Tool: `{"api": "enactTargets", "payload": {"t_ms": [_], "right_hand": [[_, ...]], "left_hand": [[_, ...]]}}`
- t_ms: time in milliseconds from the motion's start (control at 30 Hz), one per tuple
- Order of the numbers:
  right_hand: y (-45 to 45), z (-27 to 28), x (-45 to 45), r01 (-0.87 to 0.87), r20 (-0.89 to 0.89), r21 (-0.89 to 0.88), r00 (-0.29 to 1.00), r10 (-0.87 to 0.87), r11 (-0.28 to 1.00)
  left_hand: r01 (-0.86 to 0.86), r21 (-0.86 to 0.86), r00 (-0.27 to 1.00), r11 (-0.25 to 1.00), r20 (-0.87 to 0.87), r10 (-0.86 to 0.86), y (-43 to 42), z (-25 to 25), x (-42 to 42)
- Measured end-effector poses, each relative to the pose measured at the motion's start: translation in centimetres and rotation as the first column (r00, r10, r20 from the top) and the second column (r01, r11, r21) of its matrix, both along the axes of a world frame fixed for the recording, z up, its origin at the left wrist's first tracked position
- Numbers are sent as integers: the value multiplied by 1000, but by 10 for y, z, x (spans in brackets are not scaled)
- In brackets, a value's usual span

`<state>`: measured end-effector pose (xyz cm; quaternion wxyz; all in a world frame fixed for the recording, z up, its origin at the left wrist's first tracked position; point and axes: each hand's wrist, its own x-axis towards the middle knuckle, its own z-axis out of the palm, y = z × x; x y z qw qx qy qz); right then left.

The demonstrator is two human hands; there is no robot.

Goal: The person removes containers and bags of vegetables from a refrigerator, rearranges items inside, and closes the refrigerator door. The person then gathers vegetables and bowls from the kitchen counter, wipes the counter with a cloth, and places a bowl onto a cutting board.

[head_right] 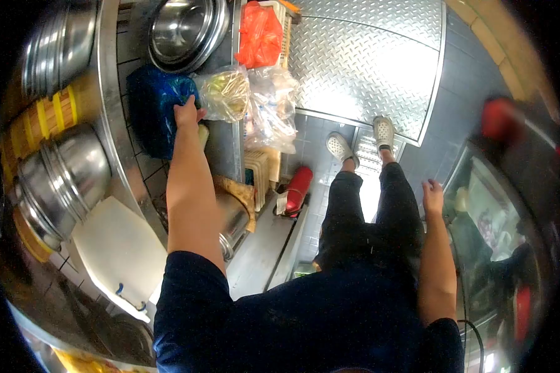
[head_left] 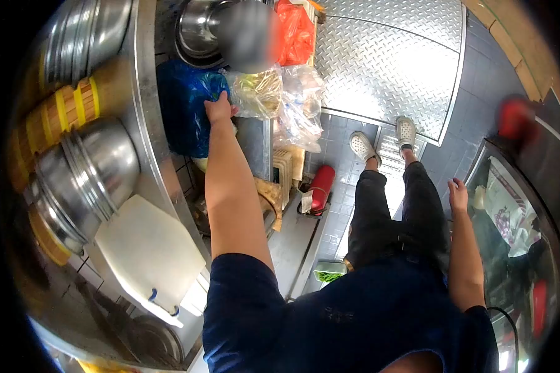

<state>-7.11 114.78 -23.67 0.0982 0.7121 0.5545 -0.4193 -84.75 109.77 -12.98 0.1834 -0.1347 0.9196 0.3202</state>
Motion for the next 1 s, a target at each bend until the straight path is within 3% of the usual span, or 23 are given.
{"api": "enactTargets", "payload": {"t_ms": [100,133,233,300,333,400,500,633,700,833,933,1000], "right_hand": [[-22,-6,32,-25,134,-3,991,25,1000],[-29,-9,35,21,136,-40,991,-16,999],[-37,-18,26,93,113,-100,990,-81,991],[-35,-16,-6,53,73,-87,996,-47,995],[-28,-4,-31,92,28,-115,996,-89,989],[-18,11,-75,104,-66,-101,992,-111,989],[-10,12,-114,118,-195,-94,972,-135,989],[1,42,-156,102,-294,-107,947,-129,989],[0,42,-161,43,-241,-90,968,-64,995],[-1,57,-172,-107,-155,-68,983,96,992],[-5,55,-177,-144,-147,-38,980,137,989],[-11,56,-180,-149,-161,-10,976,145,989]], "left_hand": [[140,55,960,989,236,-149,-31,-43,-38],[143,-114,987,983,94,-133,-24,-28,-21],[299,-428,891,853,-194,-410,-37,18,-8],[91,-182,983,979,-143,-118,-62,48,-23],[-34,100,977,994,-208,54,-78,61,-20],[-118,498,909,859,-295,295,-98,83,-4],[-178,705,838,686,-257,482,-149,109,30],[-254,710,805,657,-221,550,-207,115,74],[-282,676,814,681,-206,542,-224,109,95],[-225,441,940,869,-138,313,-242,88,111],[-438,314,879,843,-46,474,-259,51,111],[-517,368,831,773,2,556,-226,85,133]]}}
